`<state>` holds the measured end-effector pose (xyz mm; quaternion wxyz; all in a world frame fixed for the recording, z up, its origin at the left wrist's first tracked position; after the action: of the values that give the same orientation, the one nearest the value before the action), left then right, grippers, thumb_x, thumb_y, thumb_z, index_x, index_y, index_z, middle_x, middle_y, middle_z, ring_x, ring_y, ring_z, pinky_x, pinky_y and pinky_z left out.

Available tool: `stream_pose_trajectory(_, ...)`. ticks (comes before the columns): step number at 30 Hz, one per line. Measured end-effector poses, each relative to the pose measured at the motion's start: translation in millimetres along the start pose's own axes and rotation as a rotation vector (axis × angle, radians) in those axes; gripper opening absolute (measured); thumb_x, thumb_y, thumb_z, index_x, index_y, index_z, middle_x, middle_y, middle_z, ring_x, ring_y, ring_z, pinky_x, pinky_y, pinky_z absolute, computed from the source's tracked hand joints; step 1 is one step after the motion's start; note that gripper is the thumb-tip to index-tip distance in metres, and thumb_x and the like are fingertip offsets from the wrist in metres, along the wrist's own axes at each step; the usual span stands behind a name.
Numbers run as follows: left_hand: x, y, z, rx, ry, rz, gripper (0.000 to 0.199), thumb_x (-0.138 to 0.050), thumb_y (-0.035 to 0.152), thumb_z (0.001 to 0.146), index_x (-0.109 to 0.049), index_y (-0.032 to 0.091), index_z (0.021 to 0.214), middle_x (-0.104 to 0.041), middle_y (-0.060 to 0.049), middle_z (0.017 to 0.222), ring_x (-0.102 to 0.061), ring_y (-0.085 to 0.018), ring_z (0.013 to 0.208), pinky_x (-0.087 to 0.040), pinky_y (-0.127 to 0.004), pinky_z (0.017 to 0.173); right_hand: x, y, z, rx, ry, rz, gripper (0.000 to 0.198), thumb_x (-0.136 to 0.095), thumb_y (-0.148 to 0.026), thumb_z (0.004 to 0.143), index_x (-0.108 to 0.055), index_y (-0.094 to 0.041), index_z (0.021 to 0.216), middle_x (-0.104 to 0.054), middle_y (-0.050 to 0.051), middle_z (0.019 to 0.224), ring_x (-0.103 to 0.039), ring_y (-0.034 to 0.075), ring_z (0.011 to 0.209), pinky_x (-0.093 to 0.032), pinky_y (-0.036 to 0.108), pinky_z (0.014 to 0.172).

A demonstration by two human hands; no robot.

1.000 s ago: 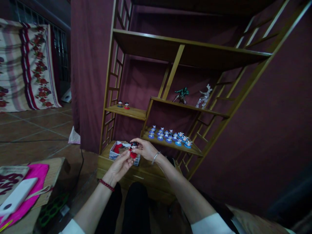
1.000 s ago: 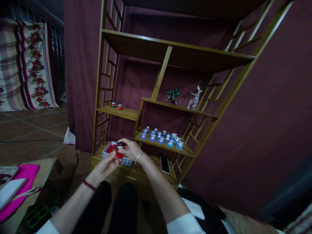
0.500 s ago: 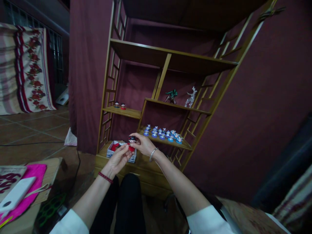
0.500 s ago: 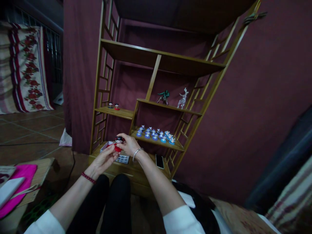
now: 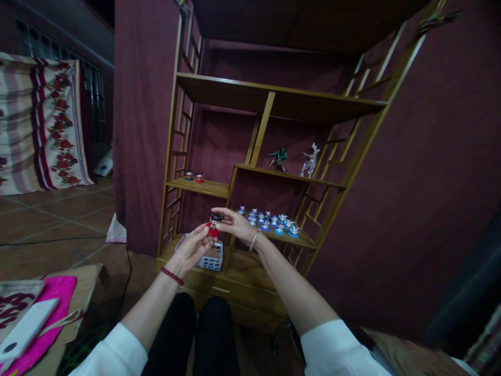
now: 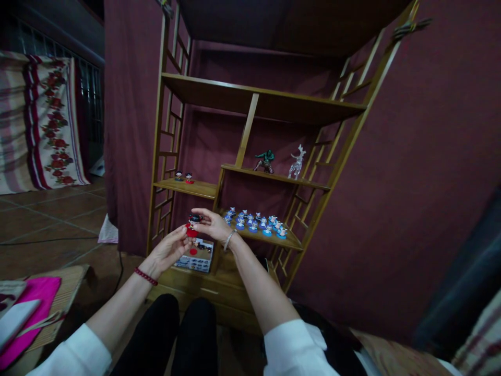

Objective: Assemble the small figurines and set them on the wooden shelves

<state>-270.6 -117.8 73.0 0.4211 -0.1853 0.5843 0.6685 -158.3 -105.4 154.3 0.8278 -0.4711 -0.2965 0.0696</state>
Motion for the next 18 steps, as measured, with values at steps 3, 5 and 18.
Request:
stream_pose_trajectory(3,4.2,2.1,8.1,0.003,0.011,-0.003,0.017,-0.064,0.013,0.073,-0.062,0.013,0.09,-0.066,-0.005,0.079,-0.062,-0.012,0.068,-0.049,-0.021,0.065,5.0,9.8,6.4,0.004,0.0,0.016,0.054,-0.069,-0.031,0.066,-0.053,-0.019,0.115,-0.06,0.007,0.111,-0.056,0.016,0.1,-0.04,0.037,0.095)
stream_pose_trajectory(5,4.8,2.3,15.3,0.0,0.004,-0.012,0.016,-0.063,0.013,0.074,-0.062,0.011,0.089,-0.066,-0.006,0.08,-0.062,-0.012,0.068,-0.049,-0.021,0.064,6.6,19.5,14.4,-0.005,0.01,0.046,0.053,-0.07,-0.031,0.064,-0.054,-0.018,0.113,-0.062,0.008,0.106,-0.059,0.016,0.095,-0.044,0.037,0.09)
stream_pose_trajectory(18,92.0,-12.9,20.2,0.079,0.271,-0.113,0.015,-0.052,0.019,0.08,-0.062,0.009,0.084,-0.065,-0.01,0.077,-0.062,-0.014,0.068,-0.051,-0.023,0.061,-3.5,136.5,2.7,-0.282,0.419,-0.015,0.022,-0.059,-0.025,0.075,-0.062,-0.018,0.095,-0.067,0.004,0.089,-0.062,0.012,0.08,-0.051,0.026,0.073)
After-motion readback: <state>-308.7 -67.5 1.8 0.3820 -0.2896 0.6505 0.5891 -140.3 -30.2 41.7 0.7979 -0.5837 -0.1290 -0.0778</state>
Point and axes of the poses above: each hand's wrist, its own z-axis towards the middle knuckle, its own x-axis out of the back of the hand, y = z × x, the point moved 5 cm from there along z, towards the middle knuckle
